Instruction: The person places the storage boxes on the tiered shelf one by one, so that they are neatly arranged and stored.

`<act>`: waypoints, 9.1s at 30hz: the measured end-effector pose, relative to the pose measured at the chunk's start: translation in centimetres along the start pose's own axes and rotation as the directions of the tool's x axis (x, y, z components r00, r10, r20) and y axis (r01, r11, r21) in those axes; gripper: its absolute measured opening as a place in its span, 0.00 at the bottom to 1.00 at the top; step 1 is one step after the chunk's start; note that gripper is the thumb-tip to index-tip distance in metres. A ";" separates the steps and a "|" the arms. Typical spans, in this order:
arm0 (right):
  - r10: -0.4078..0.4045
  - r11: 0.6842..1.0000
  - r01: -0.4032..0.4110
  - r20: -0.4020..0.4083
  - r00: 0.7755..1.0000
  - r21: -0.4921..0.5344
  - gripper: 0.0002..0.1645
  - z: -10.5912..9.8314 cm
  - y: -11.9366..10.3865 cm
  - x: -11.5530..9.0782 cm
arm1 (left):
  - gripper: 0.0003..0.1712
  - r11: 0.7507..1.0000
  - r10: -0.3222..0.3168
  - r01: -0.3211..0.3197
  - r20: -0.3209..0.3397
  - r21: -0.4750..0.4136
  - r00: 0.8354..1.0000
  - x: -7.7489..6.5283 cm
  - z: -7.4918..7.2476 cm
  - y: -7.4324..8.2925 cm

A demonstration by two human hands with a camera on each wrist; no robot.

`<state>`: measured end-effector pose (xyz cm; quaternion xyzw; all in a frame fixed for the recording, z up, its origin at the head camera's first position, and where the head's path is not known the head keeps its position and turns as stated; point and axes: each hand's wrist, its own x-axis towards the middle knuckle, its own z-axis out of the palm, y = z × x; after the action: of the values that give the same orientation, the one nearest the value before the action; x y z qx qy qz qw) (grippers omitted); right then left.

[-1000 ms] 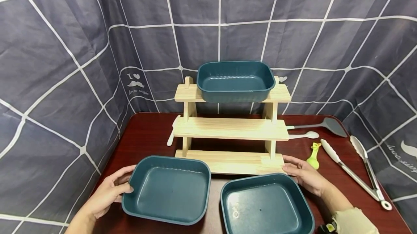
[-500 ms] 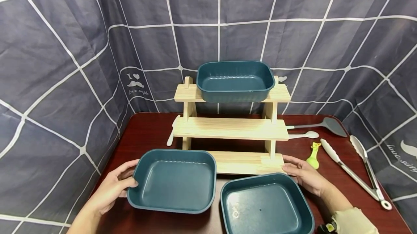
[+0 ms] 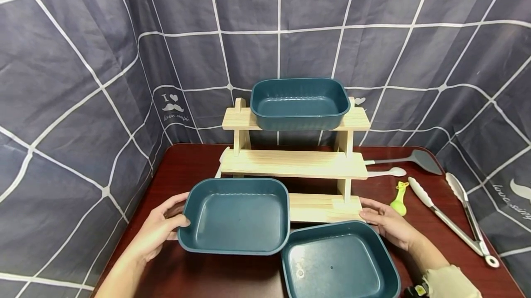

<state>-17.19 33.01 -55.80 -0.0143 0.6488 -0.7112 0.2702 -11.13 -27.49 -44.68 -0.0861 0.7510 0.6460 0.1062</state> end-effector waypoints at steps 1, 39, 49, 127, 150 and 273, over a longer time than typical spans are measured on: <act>0.000 1.000 0.000 0.000 1.000 0.002 0.39 0.0 0.0 0.0 | 0.37 1.000 0.003 -0.003 0.003 -0.002 1.000 0.1 0.2 0.2; -0.018 1.000 0.017 0.033 0.999 0.025 0.37 0.2 -0.3 -0.2 | 0.34 0.993 0.109 -0.108 0.027 -0.046 0.994 4.8 7.4 6.9; -0.016 1.000 0.015 0.024 1.000 0.022 0.35 0.2 -0.1 0.0 | 0.34 0.988 0.148 -0.146 0.024 -0.055 0.989 6.5 8.9 8.0; 0.013 1.000 -0.013 -0.010 1.000 -0.015 0.41 0.4 -0.2 -0.2 | 0.32 0.983 0.068 -0.066 0.010 -0.169 0.998 12.6 13.5 10.2; 0.017 1.000 -0.017 0.005 1.000 -0.004 0.29 0.1 -0.8 -1.4 | 0.25 0.977 0.183 -0.189 -0.065 -0.098 0.981 10.8 10.9 9.3; -0.087 0.981 0.018 0.353 0.931 0.195 0.37 3.4 -0.2 -7.3 | 0.40 0.990 -0.049 0.073 0.197 -0.121 0.979 10.2 6.0 -6.0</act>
<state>-9.79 32.82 -52.68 -0.1361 0.5174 -0.7618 0.3653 -19.03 -22.34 -54.02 -0.0525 0.6914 0.6943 0.1929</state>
